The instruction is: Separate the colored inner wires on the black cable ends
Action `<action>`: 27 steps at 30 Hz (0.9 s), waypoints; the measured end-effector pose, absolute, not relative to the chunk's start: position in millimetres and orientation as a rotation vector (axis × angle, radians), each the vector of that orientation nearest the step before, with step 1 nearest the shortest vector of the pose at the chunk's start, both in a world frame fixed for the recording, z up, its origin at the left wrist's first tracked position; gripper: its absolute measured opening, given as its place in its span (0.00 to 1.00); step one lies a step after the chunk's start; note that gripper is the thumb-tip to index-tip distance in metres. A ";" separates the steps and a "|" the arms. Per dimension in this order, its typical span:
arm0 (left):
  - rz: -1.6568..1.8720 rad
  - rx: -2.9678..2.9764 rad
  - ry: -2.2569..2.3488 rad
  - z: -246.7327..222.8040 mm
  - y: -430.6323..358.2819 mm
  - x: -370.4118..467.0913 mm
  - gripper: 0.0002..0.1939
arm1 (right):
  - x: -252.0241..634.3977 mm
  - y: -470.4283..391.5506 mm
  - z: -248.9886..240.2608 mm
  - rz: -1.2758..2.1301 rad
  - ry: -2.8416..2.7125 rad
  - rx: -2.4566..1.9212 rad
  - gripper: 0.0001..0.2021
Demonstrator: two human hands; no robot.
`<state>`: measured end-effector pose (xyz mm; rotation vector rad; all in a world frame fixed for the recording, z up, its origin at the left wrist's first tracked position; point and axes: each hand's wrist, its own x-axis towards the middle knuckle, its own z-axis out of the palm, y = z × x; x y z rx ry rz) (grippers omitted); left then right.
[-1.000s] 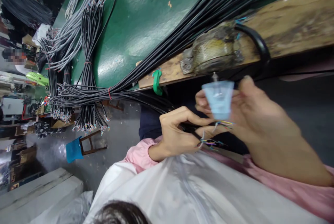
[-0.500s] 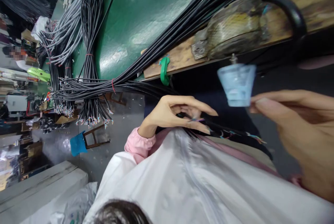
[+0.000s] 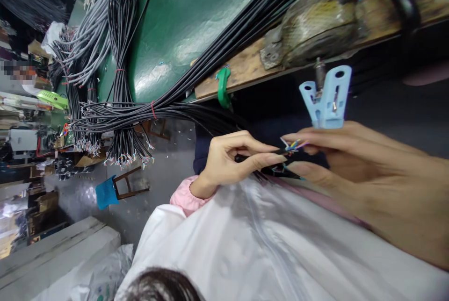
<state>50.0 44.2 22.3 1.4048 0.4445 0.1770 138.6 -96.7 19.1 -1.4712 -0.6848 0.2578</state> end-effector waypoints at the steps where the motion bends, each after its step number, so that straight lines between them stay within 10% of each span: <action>1: 0.185 1.418 0.446 20.9 44.3 50.4 0.29 | 137.5 -95.2 19.1 0.260 -0.677 -1.450 0.05; 27: 0.229 1.660 0.492 9.4 35.2 48.0 0.36 | 140.4 -94.7 15.5 -0.135 -0.851 -1.656 0.07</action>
